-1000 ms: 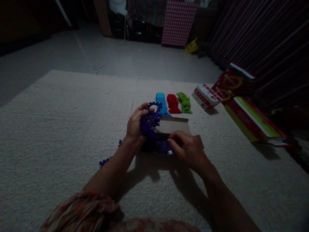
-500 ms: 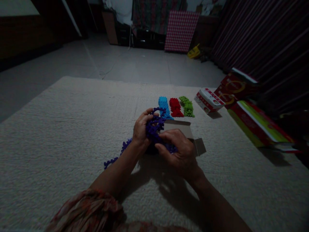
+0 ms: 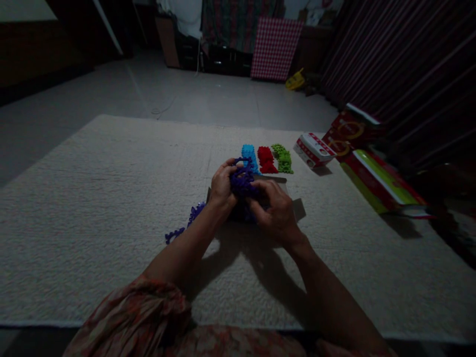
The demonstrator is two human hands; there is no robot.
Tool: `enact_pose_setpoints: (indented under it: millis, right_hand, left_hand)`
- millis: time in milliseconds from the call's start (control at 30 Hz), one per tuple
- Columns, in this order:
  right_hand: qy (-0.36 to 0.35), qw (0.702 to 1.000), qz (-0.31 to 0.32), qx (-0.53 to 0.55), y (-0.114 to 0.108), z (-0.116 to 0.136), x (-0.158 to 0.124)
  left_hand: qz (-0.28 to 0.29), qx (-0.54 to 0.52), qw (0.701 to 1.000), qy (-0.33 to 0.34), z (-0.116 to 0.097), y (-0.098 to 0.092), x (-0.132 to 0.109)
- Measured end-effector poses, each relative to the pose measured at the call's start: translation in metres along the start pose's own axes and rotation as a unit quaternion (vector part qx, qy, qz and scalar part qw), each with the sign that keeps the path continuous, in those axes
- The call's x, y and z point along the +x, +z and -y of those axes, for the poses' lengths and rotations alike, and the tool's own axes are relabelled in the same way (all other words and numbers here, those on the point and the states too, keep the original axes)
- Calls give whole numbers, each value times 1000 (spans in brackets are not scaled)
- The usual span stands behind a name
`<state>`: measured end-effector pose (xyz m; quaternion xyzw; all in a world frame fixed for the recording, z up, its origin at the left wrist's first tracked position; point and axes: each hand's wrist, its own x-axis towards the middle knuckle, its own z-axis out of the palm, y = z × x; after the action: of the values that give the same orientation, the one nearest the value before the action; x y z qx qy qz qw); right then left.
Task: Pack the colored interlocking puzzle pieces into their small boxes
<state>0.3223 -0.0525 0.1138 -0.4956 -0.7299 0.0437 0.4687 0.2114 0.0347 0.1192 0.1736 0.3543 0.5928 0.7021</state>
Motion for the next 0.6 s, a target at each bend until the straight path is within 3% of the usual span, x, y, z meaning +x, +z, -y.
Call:
enact_pose_setpoints:
  millis: [133,233,333,433,600]
  right_hand:
    - [111,992,-8,62,-25,-5,-5]
    - [220,960,-39,168,-35,-17,-16]
    - [319,897,-75,297,-29,-31,-30]
    - [367,838,-81,395,-13,-34,-41]
    - [375,797,-45,472,5,-15,-43]
  left_hand:
    - [-18,21,999,17,-7,-7,1]
    - [11,72,997,35,-13,-23,-7]
    - [56,130,988,60,-16,-42,-19]
    - [71,171,980,70,-14,-57,-29]
    - [105,217,965,104,-3,-69,-45]
